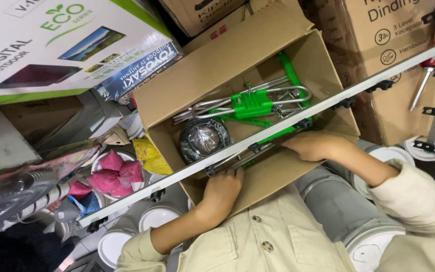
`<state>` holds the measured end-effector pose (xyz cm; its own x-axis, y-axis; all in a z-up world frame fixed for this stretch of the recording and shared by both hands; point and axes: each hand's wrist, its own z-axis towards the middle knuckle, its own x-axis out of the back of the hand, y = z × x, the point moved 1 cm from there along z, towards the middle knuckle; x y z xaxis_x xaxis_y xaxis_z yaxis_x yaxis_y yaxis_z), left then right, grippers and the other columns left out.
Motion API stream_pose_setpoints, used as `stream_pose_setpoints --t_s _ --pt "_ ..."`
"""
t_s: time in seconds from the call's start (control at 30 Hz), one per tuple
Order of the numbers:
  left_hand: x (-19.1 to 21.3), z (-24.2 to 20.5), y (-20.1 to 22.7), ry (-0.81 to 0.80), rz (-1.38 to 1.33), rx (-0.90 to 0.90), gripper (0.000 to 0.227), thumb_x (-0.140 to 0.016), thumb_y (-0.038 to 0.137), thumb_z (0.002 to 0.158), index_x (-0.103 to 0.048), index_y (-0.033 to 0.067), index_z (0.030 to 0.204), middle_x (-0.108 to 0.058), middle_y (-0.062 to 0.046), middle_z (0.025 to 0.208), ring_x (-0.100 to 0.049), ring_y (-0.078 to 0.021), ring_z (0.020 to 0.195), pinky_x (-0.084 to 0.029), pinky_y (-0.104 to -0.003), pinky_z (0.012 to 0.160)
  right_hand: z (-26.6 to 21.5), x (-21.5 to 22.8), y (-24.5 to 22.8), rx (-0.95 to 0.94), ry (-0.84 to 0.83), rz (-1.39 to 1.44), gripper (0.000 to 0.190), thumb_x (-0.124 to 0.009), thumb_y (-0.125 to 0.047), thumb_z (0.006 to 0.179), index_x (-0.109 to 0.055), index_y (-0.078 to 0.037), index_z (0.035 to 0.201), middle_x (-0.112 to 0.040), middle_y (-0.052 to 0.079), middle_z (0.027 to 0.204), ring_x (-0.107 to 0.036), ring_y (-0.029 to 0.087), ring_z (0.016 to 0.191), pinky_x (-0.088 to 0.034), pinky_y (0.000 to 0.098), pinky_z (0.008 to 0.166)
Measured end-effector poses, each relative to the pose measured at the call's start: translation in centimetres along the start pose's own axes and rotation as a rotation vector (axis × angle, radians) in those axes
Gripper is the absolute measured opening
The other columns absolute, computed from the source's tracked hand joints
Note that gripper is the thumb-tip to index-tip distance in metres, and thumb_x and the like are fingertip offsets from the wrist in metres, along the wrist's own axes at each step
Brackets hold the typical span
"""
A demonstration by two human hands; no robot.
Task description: The person assembles a ceiling fan by attaching white metal blades to a green central hub. They use a screwdriver to tighten the screws securing the blades in place. The person also reaches into a cardboard box to retrieve additional parts for the assembly.
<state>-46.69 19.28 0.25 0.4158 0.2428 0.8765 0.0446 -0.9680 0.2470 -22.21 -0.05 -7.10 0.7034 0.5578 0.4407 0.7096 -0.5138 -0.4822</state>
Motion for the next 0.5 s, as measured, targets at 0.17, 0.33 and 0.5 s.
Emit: stream_pose_setpoints --t_s 0.17,0.33,0.5 --pt "-3.7 -0.1 0.0 0.093 0.109 -0.034 0.054 -0.059 0.012 0.075 -0.058 0.0016 0.128 -0.065 -0.023 0.132 -0.068 -0.0327 0.106 -0.057 -0.044 0.075 -1.0 0.5 0.4 -0.126 0.099 -0.038 0.047 -0.051 -0.015 0.092 -0.059 -0.012 0.138 -0.070 0.021 0.115 -0.068 0.038 0.107 -0.054 0.0458 0.094" --pt "-4.1 0.0 0.0 -0.195 0.108 0.029 0.048 -0.059 0.011 0.086 -0.057 -0.0063 0.131 -0.066 -0.022 0.126 -0.067 -0.0314 0.106 -0.056 -0.044 0.079 -2.2 2.0 -0.4 -0.166 0.211 0.043 0.050 -0.053 -0.031 0.095 -0.053 -0.015 0.142 -0.071 0.026 0.094 -0.069 0.044 0.085 -0.055 0.0533 0.080" --pt "-3.5 -0.3 -0.2 -0.448 0.047 0.055 0.025 -0.059 0.009 0.094 -0.070 0.0009 0.115 -0.070 -0.019 0.119 -0.066 -0.0310 0.109 -0.053 -0.043 0.083 -2.0 0.8 1.0 -0.214 0.258 -0.092 0.034 -0.052 -0.035 0.101 -0.068 -0.015 0.123 -0.074 0.021 0.097 -0.072 0.040 0.089 -0.057 0.0499 0.086"
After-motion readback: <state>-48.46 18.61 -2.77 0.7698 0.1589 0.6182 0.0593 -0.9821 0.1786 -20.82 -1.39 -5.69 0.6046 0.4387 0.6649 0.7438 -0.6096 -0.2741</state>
